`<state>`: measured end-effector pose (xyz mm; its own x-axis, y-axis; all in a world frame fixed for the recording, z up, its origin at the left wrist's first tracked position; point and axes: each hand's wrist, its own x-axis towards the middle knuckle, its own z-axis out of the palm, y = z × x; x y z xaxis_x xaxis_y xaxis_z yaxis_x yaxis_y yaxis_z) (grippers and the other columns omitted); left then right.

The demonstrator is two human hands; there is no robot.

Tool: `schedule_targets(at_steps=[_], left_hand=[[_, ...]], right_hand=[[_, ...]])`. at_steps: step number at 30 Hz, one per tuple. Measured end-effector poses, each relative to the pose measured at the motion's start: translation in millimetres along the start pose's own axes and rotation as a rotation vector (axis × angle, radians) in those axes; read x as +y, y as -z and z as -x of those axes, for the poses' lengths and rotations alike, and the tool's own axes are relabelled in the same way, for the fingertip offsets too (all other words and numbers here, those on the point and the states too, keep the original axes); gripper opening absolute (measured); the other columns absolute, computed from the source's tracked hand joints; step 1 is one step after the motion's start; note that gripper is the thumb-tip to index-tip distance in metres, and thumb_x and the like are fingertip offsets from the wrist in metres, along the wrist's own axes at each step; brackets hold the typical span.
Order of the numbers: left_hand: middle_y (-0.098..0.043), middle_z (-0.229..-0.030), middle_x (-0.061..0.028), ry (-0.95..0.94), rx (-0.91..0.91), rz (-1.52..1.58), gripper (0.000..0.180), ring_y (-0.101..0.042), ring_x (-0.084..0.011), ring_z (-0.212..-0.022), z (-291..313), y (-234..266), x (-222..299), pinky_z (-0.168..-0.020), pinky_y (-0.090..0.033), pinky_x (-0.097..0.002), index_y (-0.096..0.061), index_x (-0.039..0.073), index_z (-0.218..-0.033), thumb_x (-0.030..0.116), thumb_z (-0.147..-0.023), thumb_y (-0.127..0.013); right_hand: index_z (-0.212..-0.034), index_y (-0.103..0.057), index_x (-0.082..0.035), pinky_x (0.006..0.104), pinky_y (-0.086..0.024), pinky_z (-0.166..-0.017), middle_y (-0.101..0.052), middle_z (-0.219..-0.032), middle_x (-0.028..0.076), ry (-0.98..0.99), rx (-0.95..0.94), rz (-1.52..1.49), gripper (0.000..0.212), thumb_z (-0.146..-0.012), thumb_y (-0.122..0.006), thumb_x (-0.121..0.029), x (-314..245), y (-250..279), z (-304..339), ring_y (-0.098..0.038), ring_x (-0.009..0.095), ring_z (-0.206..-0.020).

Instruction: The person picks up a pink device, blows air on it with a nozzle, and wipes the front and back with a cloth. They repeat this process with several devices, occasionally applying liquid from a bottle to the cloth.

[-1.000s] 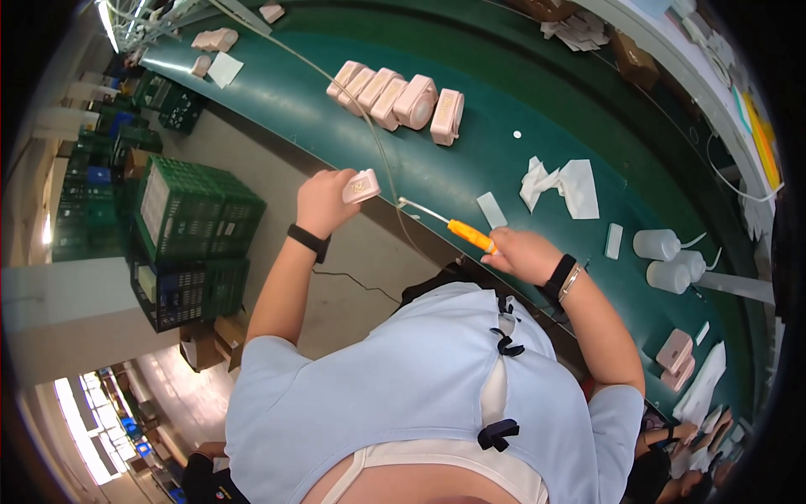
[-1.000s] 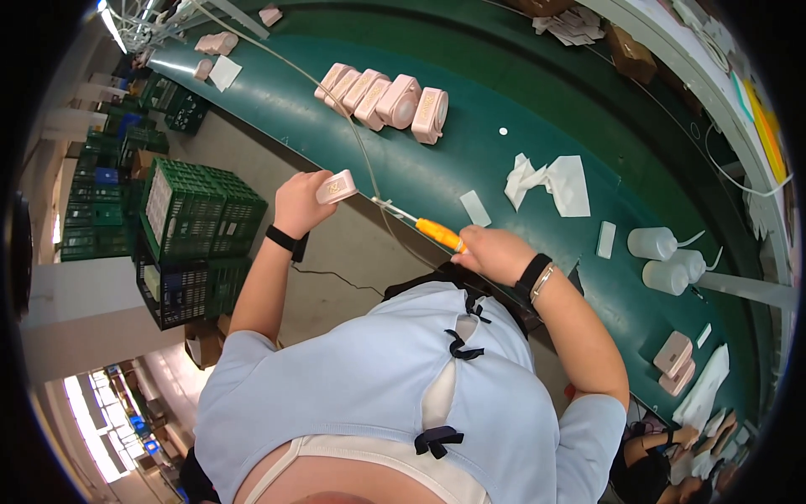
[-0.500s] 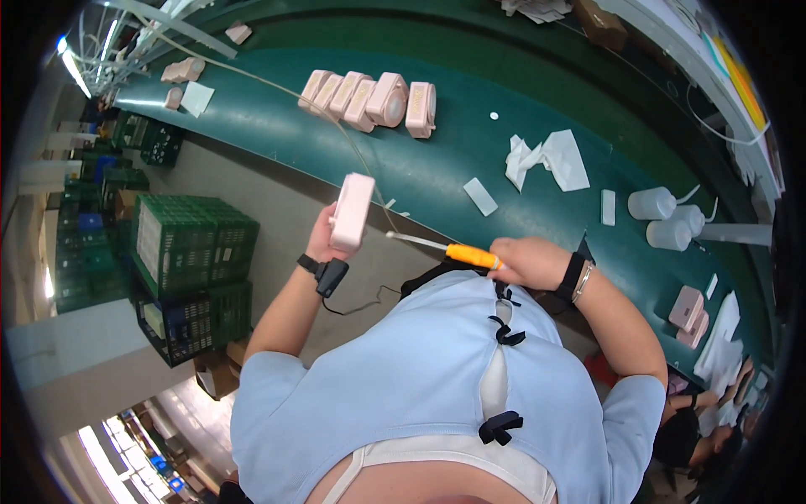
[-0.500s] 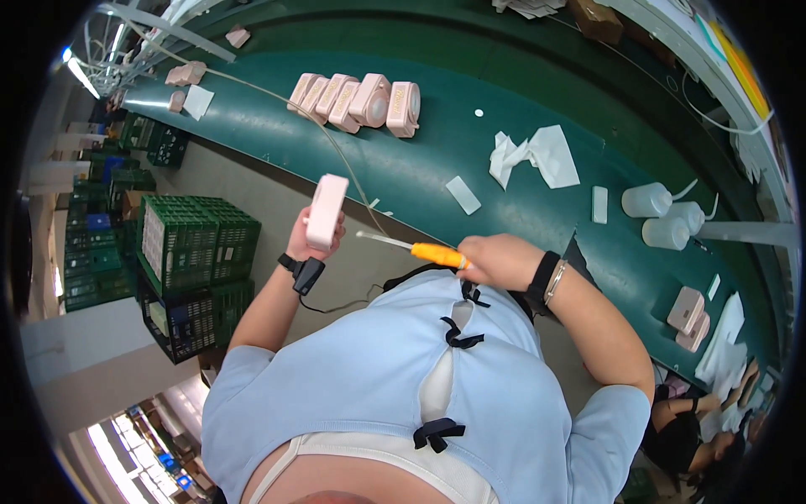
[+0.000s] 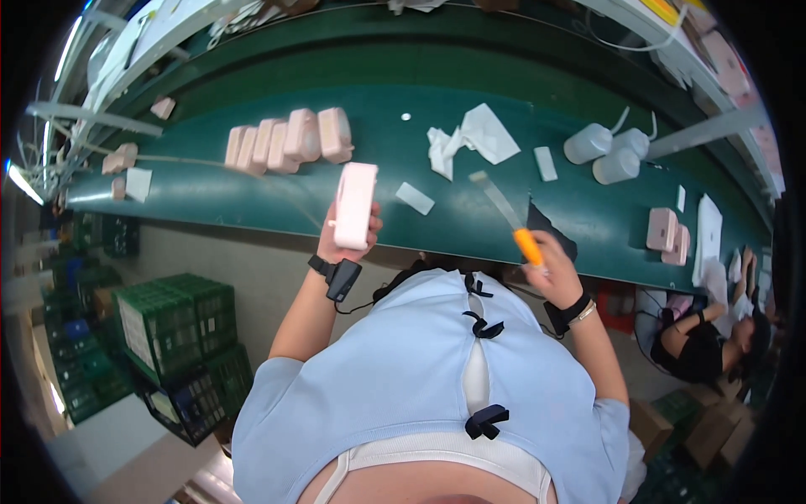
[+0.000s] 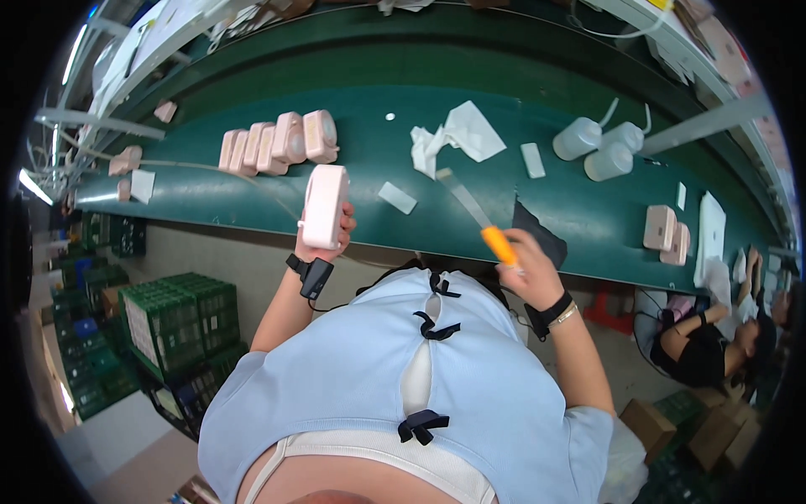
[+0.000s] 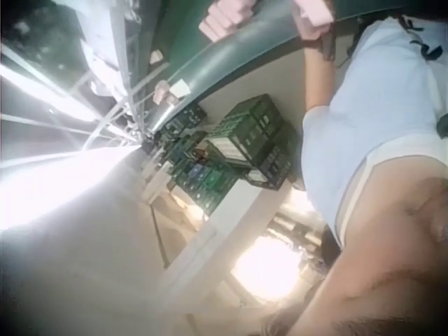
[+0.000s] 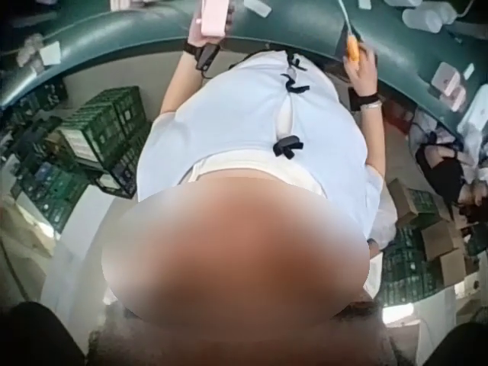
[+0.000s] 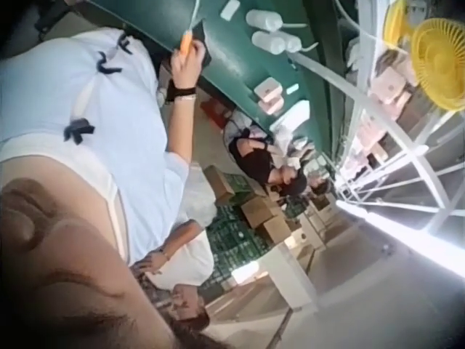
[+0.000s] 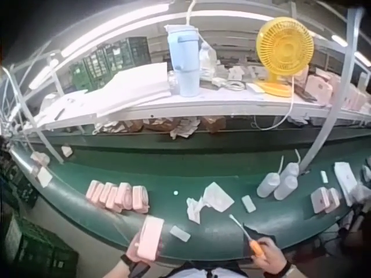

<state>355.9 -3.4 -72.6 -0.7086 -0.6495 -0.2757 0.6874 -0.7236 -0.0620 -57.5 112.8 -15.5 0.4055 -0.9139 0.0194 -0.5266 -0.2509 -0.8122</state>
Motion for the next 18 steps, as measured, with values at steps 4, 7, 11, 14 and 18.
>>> schedule_targets(at_steps=[4, 7, 11, 14, 18], left_hand=[[-0.057, -0.112, -0.0142, -0.058, 0.134, -0.341, 0.051, -0.059, -0.0278, -0.09, -51.2, -8.9, -20.1, -0.066, -0.058, -0.0391, -0.048, 0.012, -0.135, 0.046, -0.098, -0.045], [-0.058, -0.11, -0.0152, 0.006, 0.199, -0.46, 0.054, -0.059, -0.0276, -0.09, -75.2, -33.5, -43.0, -0.066, -0.058, -0.0377, -0.048, 0.008, -0.134, 0.049, -0.098, -0.042], [-0.059, -0.108, -0.0152, 0.072, 0.203, -0.447, 0.056, -0.059, -0.0264, -0.089, -104.2, -36.4, -63.5, -0.066, -0.058, -0.037, -0.049, 0.006, -0.132, 0.051, -0.098, -0.042], [-0.058, -0.109, -0.0146, 0.164, 0.12, -0.477, 0.059, -0.059, -0.0253, -0.089, -112.9, -39.8, -69.8, -0.067, -0.057, -0.0372, -0.05, 0.006, -0.13, 0.054, -0.097, -0.042], [-0.063, -0.111, -0.0137, 0.269, -0.021, -0.415, 0.058, -0.064, -0.0252, -0.093, -118.3, -54.4, -82.2, -0.071, -0.057, -0.0387, -0.052, 0.005, -0.13, 0.053, -0.097, -0.044]], right_hand=[[-0.108, -0.057, -0.001, 0.0341, -0.049, -0.082, -0.061, -0.101, 0.013, -0.352, 0.585, 0.255, 0.032, -0.083, -0.071, -0.017, 46.5, -15.5, 69.4, -0.063, 0.027, -0.09], [-0.106, -0.058, -0.001, 0.0327, -0.049, -0.081, -0.062, -0.1, 0.012, -0.734, 0.801, 0.199, 0.031, -0.084, -0.072, -0.018, 75.2, -35.5, 117.9, -0.063, 0.025, -0.09], [-0.1, -0.058, -0.001, 0.0306, -0.05, -0.074, -0.065, -0.092, 0.009, -0.884, 1.042, -0.006, 0.029, -0.084, -0.075, -0.019, 144.2, -83.1, 156.1, -0.064, 0.019, -0.08], [-0.099, -0.058, -0.001, 0.0304, -0.052, -0.07, -0.067, -0.088, 0.008, -0.912, 1.254, -0.234, 0.03, -0.084, -0.076, -0.019, 194.8, -102.9, 168.7, -0.065, 0.018, -0.075], [-0.101, -0.06, 0.0, 0.0302, -0.053, -0.068, -0.068, -0.089, 0.009, -0.797, 1.462, -0.548, 0.03, -0.085, -0.074, -0.021, 245.4, -123.9, 168.6, -0.066, 0.017, -0.075]])
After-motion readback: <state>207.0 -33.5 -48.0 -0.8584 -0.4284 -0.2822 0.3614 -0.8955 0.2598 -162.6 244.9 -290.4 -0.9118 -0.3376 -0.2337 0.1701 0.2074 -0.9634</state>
